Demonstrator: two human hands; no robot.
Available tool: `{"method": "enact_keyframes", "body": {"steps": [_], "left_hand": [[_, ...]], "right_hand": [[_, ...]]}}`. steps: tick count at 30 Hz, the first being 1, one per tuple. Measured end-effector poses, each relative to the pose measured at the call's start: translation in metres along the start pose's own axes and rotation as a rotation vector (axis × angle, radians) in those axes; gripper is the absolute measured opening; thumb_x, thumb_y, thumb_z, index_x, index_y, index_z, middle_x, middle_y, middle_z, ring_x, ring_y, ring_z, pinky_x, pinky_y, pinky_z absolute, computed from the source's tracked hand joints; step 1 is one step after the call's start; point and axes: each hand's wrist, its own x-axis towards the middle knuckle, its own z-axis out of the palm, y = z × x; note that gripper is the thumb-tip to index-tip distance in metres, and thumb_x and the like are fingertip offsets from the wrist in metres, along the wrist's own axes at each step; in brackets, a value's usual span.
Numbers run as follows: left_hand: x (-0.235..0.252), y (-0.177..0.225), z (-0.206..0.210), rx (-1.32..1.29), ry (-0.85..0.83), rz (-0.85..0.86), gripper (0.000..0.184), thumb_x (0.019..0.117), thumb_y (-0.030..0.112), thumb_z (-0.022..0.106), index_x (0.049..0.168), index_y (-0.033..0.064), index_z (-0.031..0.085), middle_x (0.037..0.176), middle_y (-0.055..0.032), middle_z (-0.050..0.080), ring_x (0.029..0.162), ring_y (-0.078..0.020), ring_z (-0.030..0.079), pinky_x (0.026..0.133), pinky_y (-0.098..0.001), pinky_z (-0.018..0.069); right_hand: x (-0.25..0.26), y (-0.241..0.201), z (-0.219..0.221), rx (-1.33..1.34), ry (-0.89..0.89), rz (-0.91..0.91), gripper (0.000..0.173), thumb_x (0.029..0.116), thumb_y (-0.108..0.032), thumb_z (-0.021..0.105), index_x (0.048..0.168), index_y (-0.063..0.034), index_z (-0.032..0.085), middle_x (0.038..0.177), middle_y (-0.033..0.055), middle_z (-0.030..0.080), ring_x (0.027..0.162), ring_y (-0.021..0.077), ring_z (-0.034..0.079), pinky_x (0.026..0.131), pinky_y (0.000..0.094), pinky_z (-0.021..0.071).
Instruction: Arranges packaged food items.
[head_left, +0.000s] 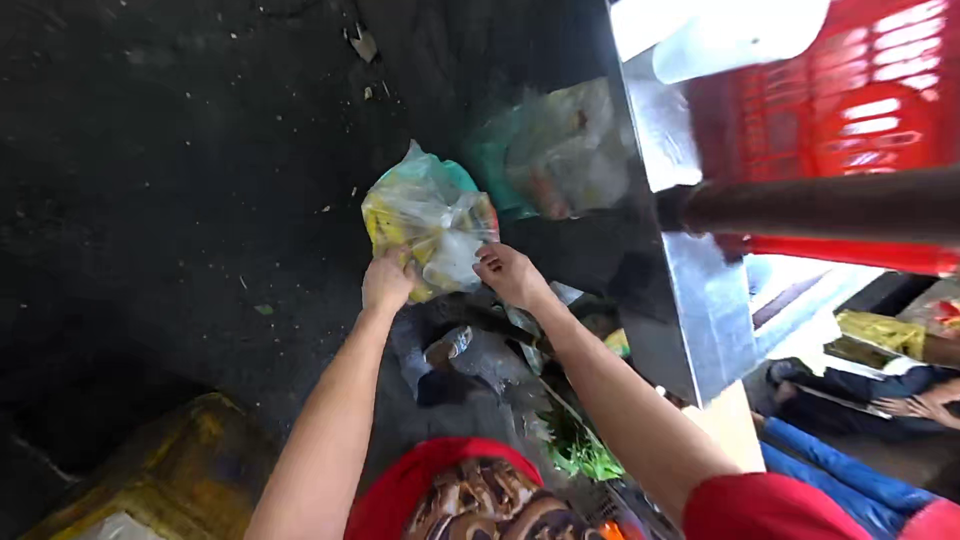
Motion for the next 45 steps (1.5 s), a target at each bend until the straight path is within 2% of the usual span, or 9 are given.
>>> {"method": "enact_keyframes", "body": {"steps": [7,12,16,22,24,27,32,36,45], "left_hand": [[0.082,0.044,-0.015,0.33,-0.051,0.455,0.082,0.0897,0.018,0.075,0.161,0.0228,0.035,0.167,-0.0052,0.034,0.149,-0.0365,0.036,0.108,-0.0663,0.0371],[0.121,0.04,-0.012,0.669,-0.426,0.112,0.048,0.092,0.04,0.071,0.129,0.0104,0.068,0.125,-0.0205,0.068,0.126,-0.0435,0.057,0.11,-0.0731,0.0311],[0.105,0.021,-0.024,0.662,-0.197,0.146,0.041,0.0931,0.035,0.069,0.126,0.0112,0.07,0.124,-0.0194,0.067,0.127,-0.0433,0.054,0.108,-0.0699,0.0321],[0.081,-0.04,-0.008,-0.021,0.274,0.128,0.038,0.0923,0.029,0.071,0.124,0.0081,0.067,0.15,-0.0221,0.046,0.139,-0.042,0.043,0.108,-0.0643,0.0393],[0.085,-0.052,-0.004,-0.455,0.285,-0.13,0.073,0.0965,0.041,0.067,0.155,0.0089,0.037,0.162,-0.0182,0.032,0.144,-0.0352,0.04,0.109,-0.0575,0.0432],[0.093,-0.06,0.003,-0.914,0.142,-0.474,0.086,0.0956,0.069,0.053,0.163,0.0353,0.013,0.163,-0.0123,0.035,0.141,-0.0398,0.044,0.098,-0.0698,0.0465],[0.101,-0.062,0.002,-0.936,-0.079,-0.4,0.079,0.0966,0.078,0.034,0.154,0.0257,0.046,0.147,-0.0065,0.057,0.133,-0.0263,0.055,0.107,-0.0556,0.0473],[0.103,-0.051,0.001,-0.987,-0.141,-0.39,0.081,0.1018,0.071,0.027,0.14,0.0068,0.059,0.135,-0.013,0.065,0.126,-0.024,0.061,0.107,-0.0487,0.0502],[0.11,-0.053,0.014,-0.764,-0.178,-0.284,0.06,0.1036,0.063,0.042,0.13,0.0146,0.066,0.116,-0.0139,0.069,0.103,-0.0257,0.067,0.088,-0.0508,0.0549]], "right_hand": [[0.098,-0.011,0.028,0.146,0.201,-0.095,0.051,0.1002,-0.016,0.059,0.15,-0.0092,0.05,0.147,0.0107,0.058,0.134,0.0234,0.057,0.112,0.0459,0.0481],[0.133,0.007,0.037,-0.09,-0.143,0.045,0.056,0.1085,-0.039,0.049,0.157,-0.0109,0.042,0.149,0.0163,0.056,0.137,0.0348,0.054,0.115,0.0608,0.0387],[0.148,-0.017,0.027,-0.109,-0.039,0.066,0.046,0.1074,-0.037,0.05,0.144,-0.0097,0.058,0.135,0.0173,0.066,0.128,0.0356,0.06,0.11,0.0609,0.0441],[0.201,-0.05,0.044,-0.084,-0.166,-0.046,0.027,0.1039,-0.018,0.055,0.113,-0.0029,0.075,0.118,0.0199,0.071,0.116,0.0348,0.066,0.101,0.0578,0.0503],[0.219,-0.061,0.053,-0.21,-0.292,0.088,0.03,0.1001,-0.019,0.06,0.121,0.0014,0.07,0.128,0.0252,0.064,0.123,0.0404,0.061,0.102,0.0622,0.048],[0.227,-0.062,0.074,-0.268,-0.261,0.197,0.051,0.0955,-0.029,0.07,0.131,0.0057,0.06,0.134,0.0275,0.06,0.126,0.0428,0.059,0.101,0.0627,0.0487],[0.231,-0.077,0.086,-0.282,-0.447,0.154,0.06,0.0858,-0.028,0.078,0.13,0.0072,0.059,0.131,0.033,0.058,0.12,0.0485,0.058,0.093,0.0709,0.0469],[0.213,-0.091,0.087,-0.28,-0.373,0.281,0.086,0.0824,-0.023,0.081,0.15,0.0076,0.038,0.16,0.0346,0.023,0.132,0.0509,0.049,0.099,0.0664,0.0474],[0.216,-0.033,0.055,-0.049,-0.056,0.195,0.042,0.099,-0.025,0.065,0.137,-0.0081,0.061,0.128,0.0213,0.067,0.122,0.0385,0.063,0.104,0.0638,0.0473]]}}
